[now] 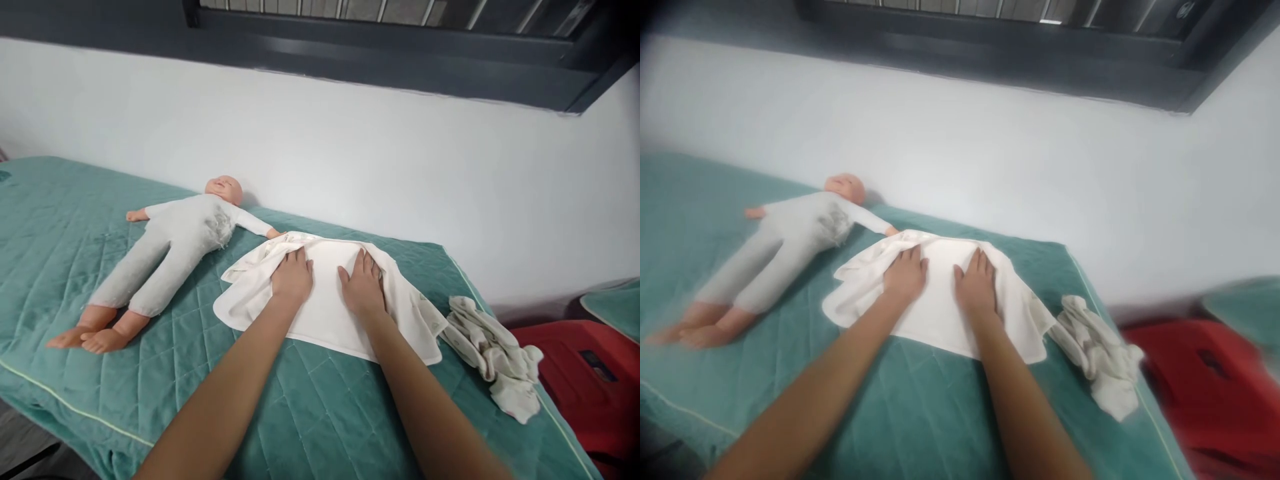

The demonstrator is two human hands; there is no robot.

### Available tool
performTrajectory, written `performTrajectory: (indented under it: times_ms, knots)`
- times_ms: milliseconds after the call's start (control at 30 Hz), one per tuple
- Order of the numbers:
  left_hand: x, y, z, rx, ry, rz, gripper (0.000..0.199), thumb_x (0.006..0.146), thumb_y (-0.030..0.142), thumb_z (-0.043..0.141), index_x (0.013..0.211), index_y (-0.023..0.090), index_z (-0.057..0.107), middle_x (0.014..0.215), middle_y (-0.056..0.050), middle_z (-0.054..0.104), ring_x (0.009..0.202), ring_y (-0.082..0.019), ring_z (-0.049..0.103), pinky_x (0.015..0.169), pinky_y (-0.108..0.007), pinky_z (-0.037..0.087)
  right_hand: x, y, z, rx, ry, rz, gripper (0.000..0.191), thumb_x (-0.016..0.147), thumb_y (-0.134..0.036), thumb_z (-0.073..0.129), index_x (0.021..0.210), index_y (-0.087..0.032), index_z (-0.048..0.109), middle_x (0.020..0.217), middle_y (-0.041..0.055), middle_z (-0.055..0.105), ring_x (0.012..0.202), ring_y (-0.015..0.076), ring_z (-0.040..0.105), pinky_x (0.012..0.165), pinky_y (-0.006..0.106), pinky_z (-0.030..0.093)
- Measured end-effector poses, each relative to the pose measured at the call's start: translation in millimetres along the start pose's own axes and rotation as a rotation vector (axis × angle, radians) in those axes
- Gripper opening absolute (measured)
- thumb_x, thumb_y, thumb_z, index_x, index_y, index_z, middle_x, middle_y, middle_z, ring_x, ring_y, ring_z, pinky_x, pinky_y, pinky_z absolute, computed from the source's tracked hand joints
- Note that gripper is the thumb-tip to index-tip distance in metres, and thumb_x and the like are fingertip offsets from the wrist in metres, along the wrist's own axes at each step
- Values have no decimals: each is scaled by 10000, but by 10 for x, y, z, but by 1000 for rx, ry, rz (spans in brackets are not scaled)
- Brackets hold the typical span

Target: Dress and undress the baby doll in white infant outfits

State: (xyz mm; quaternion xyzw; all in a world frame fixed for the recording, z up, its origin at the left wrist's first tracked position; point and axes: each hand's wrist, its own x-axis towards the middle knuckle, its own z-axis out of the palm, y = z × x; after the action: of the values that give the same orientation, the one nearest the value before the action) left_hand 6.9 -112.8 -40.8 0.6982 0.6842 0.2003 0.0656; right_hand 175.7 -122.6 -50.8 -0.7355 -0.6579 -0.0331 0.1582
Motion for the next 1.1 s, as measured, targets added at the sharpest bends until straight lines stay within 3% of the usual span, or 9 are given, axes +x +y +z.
performTrajectory:
  times_ms: [133,333,567,800,900,967,1033,1100]
  knots:
    - [37,6,2,18,6,41,565,1014,398,251,1492,121,369,1487,-154,482,1370,-325,439,1153,-460,362,34,27,24,22,-37,6,760,990,-470,271,1552,29,156,1610,235,242,1457,356,267,1188,490,222]
    - [91,-20,43,33,-98,40,598,1014,422,225,1470,72,389,1529,-199,422,1390,-344,420,1162,-484,333,72,17,25,22,-168,46,771,983,-461,269,1537,66,171,1602,257,247,1475,352,256,1202,472,198]
    - [90,-16,30,20,-162,28,613,1015,422,189,1428,38,429,1502,-207,462,1396,-327,427,1168,-458,326,74,3,30,-23,-199,28,744,999,-450,239,1524,76,219,1587,261,282,1466,333,294,1206,415,197]
    - [94,-24,51,16,-152,16,598,1014,422,206,1425,51,431,1472,-208,495,1379,-313,450,1150,-458,348,20,-75,-25,-109,-177,-31,673,1017,-363,235,1494,109,274,1550,296,333,1451,342,332,1191,435,240]
    - [80,-21,52,17,-135,10,577,1013,417,222,1404,64,457,1449,-206,517,1362,-310,470,1132,-455,369,-39,-148,-61,-115,-126,-160,568,992,-177,207,1491,65,328,1579,267,301,1488,298,275,1212,447,186]
    - [65,-16,51,21,-116,7,567,1015,408,220,1400,68,460,1443,-209,518,1346,-311,486,1115,-455,387,-59,-177,-63,-105,-112,-330,566,964,-98,209,1501,-24,372,1611,174,291,1504,214,248,1234,387,145]
    - [53,-11,52,32,-97,5,560,1017,400,217,1397,67,459,1427,-214,528,1318,-317,512,1094,-457,407,-51,-177,-40,-68,-143,-470,544,993,-155,219,1501,-79,397,1613,111,315,1499,158,258,1233,322,158]
    - [48,-6,58,50,-80,8,547,1019,392,229,1385,61,466,1399,-218,547,1281,-321,542,1074,-454,423,-23,-156,-2,-29,-188,-505,560,1032,-315,221,1510,-65,376,1611,125,313,1500,174,257,1224,324,194]
